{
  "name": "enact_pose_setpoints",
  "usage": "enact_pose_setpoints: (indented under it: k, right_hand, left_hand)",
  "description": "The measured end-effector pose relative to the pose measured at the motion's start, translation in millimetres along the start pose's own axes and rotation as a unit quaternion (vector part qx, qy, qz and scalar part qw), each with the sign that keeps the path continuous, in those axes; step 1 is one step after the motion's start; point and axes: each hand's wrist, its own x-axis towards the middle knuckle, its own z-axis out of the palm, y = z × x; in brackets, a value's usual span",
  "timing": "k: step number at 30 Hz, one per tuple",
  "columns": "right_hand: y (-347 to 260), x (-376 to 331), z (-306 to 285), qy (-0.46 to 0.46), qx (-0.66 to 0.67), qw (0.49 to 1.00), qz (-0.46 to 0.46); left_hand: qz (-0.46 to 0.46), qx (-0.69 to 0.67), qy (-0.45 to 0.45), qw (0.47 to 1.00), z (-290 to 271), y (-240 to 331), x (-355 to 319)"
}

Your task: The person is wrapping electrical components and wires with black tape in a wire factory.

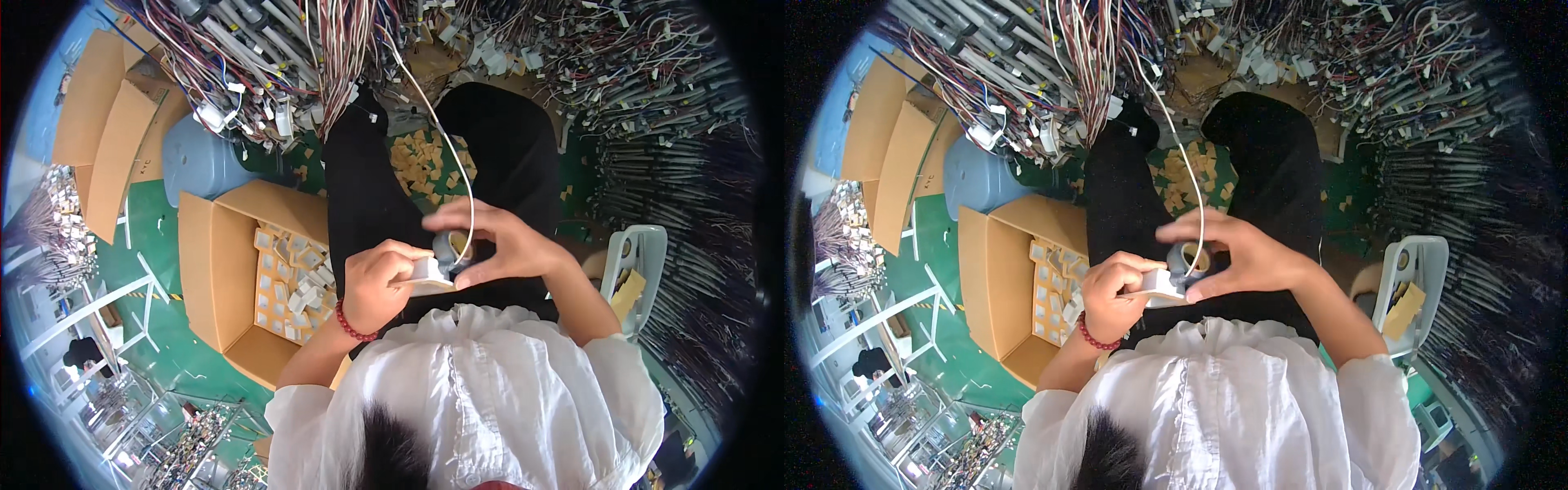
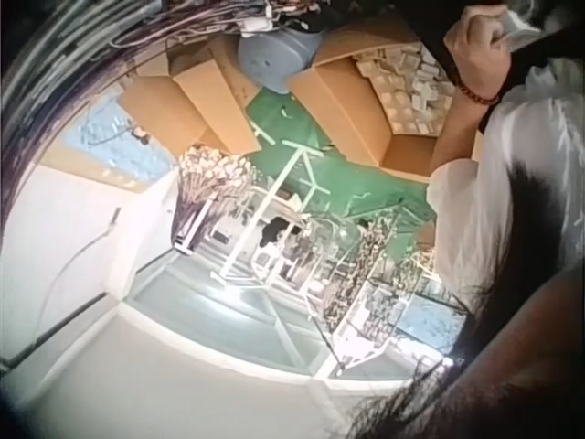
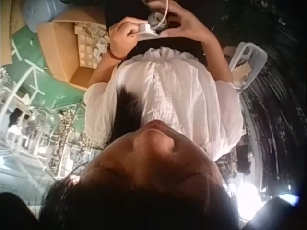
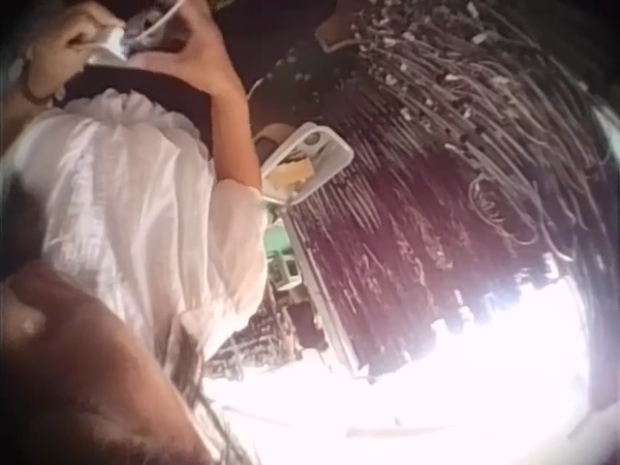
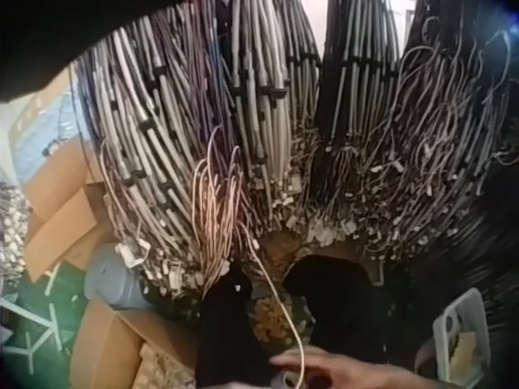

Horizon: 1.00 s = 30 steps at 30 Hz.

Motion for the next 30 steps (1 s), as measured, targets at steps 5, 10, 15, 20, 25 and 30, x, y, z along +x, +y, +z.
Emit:
enact_pose_setpoints:
  k: [5,10,15,20,25,30]
  right_hand:
    - [-1.1,4.0,-3.9,-0.072,-0.028,0.997,0.007]
    - [3.1,-2.2,7.6,-0.042,0.376,0.896,0.234]
    - [31.2,-9.5,4.7,0.093,0.270,0.953,0.104]
    - [16.8,21.7,4.6,-0.091,0.283,0.955,0.017]
    - [13.6,20.0,-7.8,-0.127,0.120,0.975,0.134]
    - [17.2,3.6,4.9,-0.045,0.462,0.858,0.222]
  left_hand:
    - [-0.125,-0.136,0.004,0.983,-6.4,-2.1,-7.0]
    - [-0.027,0.105,0.009,0.994,-3.9,4.2,-7.1]
    - [-0.033,0.063,-0.007,0.997,-2.1,4.8,-8.5]
    - [-0.203,-0.146,-0.015,0.968,1.4,5.8,-12.2]
    - [-0.258,-0.232,0.033,0.937,1.1,1.7,-15.0]
    - [-0.053,0.082,0.066,0.993,0.9,-5.1,-10.0]
